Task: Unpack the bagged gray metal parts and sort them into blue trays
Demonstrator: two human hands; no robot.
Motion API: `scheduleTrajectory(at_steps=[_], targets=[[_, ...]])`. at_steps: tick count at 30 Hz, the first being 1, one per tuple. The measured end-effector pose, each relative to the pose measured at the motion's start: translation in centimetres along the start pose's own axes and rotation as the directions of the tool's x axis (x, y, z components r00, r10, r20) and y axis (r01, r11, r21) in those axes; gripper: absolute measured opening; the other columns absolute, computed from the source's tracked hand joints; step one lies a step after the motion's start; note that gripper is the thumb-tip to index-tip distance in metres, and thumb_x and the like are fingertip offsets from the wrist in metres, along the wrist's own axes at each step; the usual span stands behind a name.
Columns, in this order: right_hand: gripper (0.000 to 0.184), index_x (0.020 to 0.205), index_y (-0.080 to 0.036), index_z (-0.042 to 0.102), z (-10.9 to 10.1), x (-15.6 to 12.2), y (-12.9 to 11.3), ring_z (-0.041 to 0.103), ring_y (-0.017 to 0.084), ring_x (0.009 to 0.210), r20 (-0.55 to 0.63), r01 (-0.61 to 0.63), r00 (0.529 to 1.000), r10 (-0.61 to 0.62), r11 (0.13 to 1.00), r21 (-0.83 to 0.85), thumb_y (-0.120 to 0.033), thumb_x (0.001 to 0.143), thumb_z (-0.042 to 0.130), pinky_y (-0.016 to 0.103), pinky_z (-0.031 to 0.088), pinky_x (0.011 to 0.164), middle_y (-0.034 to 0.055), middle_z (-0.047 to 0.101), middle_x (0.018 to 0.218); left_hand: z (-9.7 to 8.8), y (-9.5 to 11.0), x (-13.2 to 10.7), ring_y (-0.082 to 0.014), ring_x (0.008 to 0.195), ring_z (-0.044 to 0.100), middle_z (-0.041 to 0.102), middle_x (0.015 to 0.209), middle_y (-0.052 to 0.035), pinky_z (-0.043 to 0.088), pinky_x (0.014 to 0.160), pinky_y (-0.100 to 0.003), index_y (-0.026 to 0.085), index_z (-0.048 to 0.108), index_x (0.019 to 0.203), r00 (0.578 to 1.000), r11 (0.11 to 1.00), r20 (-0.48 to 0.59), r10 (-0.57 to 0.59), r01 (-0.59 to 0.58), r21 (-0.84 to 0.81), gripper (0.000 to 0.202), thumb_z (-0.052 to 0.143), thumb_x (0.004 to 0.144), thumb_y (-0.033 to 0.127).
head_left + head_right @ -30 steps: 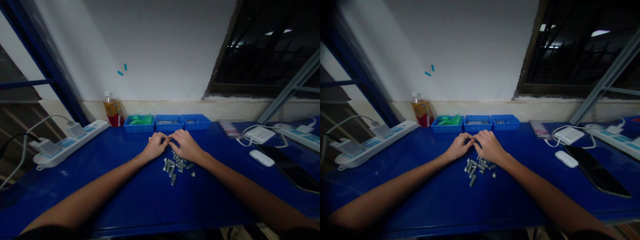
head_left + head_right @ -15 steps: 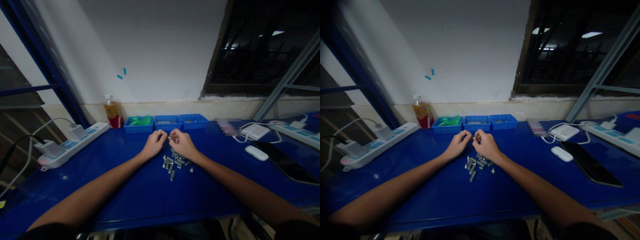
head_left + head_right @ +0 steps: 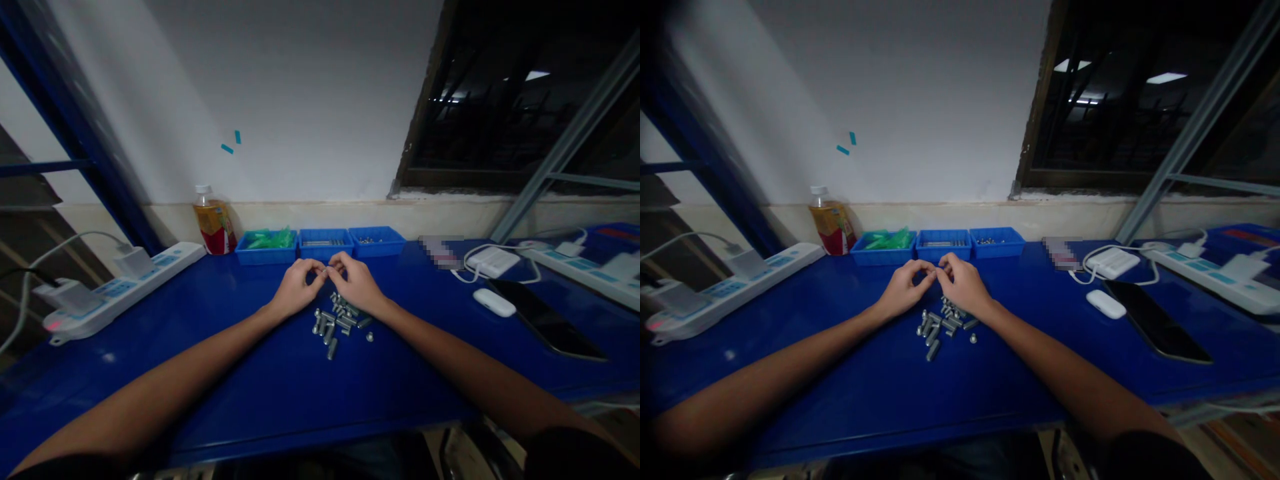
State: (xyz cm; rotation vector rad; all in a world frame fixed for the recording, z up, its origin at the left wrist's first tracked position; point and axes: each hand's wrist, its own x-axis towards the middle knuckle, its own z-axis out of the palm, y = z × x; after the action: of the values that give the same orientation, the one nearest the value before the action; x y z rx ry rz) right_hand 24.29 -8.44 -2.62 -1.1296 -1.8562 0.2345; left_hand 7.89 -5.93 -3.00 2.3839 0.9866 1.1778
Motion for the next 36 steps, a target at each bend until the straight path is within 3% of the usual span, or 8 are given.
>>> scheduleTrajectory(at_steps=[5,13,17,20,25,29,32,36], targets=[[0.015,0.096,-0.019,0.056,-1.2,0.2,0.0,0.058,0.019,0.088,0.114,0.271,0.961,-0.253,0.942,-0.195,-0.014,0.086,0.045,0.033,0.044,0.082,0.0066,0.063,0.091,-0.2,-0.1,0.2,-0.0170,0.077,0.058,0.066,0.082,-0.0034,0.043,0.070,-0.027,0.015,0.063,0.083,0.992,0.979,0.064,-0.107,0.117,-0.167,0.023,0.049,0.084,0.034],[0.011,0.093,-0.018,0.056,-2.0,0.9,0.8,0.057,0.018,0.085,0.193,0.324,0.940,-0.283,0.918,-0.230,-0.020,0.089,0.046,0.030,0.044,0.078,0.0055,0.062,0.087,0.0,-0.4,0.3,-0.0187,0.083,0.059,0.067,0.087,-0.0058,0.044,0.077,-0.030,0.013,0.065,0.093,0.983,0.962,0.162,-0.087,0.125,-0.242,0.026,0.050,0.086,0.033],[0.013,0.089,-0.017,0.060,-3.9,3.2,4.2,0.059,0.019,0.076,-0.047,0.068,0.994,-0.099,0.892,-0.447,-0.025,0.087,0.050,0.029,0.043,0.072,0.0055,0.064,0.079,0.2,-0.9,0.3,-0.0218,0.098,0.055,0.063,0.105,-0.0075,0.041,0.088,-0.037,0.020,0.065,0.107,0.970,0.997,0.245,-0.001,0.019,-0.069,0.028,0.060,0.080,0.026],[0.016,0.090,-0.016,0.063,-5.5,5.3,7.1,0.059,0.021,0.073,-0.219,-0.221,0.970,0.109,0.778,-0.588,-0.027,0.085,0.052,0.030,0.041,0.066,0.0072,0.066,0.078,0.2,-0.8,0.2,-0.0257,0.107,0.049,0.059,0.113,-0.0052,0.035,0.091,-0.045,0.028,0.068,0.100,0.930,0.997,0.367,0.025,-0.049,0.056,0.022,0.062,0.080,0.025],[0.022,0.092,-0.016,0.068,-6.5,7.0,9.0,0.061,0.024,0.078,-0.223,-0.346,0.938,0.266,0.666,-0.661,-0.031,0.085,0.053,0.030,0.040,0.065,0.0109,0.068,0.084,0.1,-0.5,0.1,-0.0250,0.103,0.049,0.064,0.103,-0.0038,0.033,0.087,-0.042,0.025,0.068,0.092,0.913,0.991,0.409,0.001,-0.057,0.125,0.013,0.064,0.080,0.028],[0.028,0.097,-0.014,0.067,-5.9,5.6,7.1,0.059,0.023,0.083,-0.158,-0.211,0.977,0.143,0.735,-0.645,-0.033,0.088,0.049,0.031,0.041,0.073,0.0110,0.066,0.086,0.2,-0.5,0.1,-0.0236,0.099,0.050,0.065,0.097,-0.0037,0.034,0.083,-0.037,0.020,0.063,0.088,0.925,0.987,0.377,-0.045,-0.018,0.161,0.016,0.063,0.081,0.034],[0.024,0.096,-0.015,0.065,-5.1,2.8,4.3,0.058,0.020,0.076,0.020,0.001,1.000,0.011,0.846,-0.533,-0.031,0.088,0.049,0.029,0.041,0.072,0.0060,0.063,0.077,0.2,-0.5,0.0,-0.0225,0.096,0.050,0.065,0.095,-0.0031,0.036,0.082,-0.035,0.019,0.061,0.087,0.943,0.990,0.331,-0.029,-0.019,0.143,0.018,0.060,0.084,0.037],[0.014,0.093,-0.017,0.061,-3.6,-0.7,0.6,0.055,0.019,0.077,0.261,0.258,0.952,-0.160,0.878,-0.403,-0.025,0.085,0.053,0.030,0.040,0.073,0.0043,0.062,0.078,0.2,-0.6,0.0,-0.0196,0.087,0.051,0.064,0.087,-0.0028,0.038,0.080,-0.032,0.017,0.061,0.084,0.979,0.996,0.203,0.029,-0.045,0.072,0.021,0.054,0.088,0.037]])
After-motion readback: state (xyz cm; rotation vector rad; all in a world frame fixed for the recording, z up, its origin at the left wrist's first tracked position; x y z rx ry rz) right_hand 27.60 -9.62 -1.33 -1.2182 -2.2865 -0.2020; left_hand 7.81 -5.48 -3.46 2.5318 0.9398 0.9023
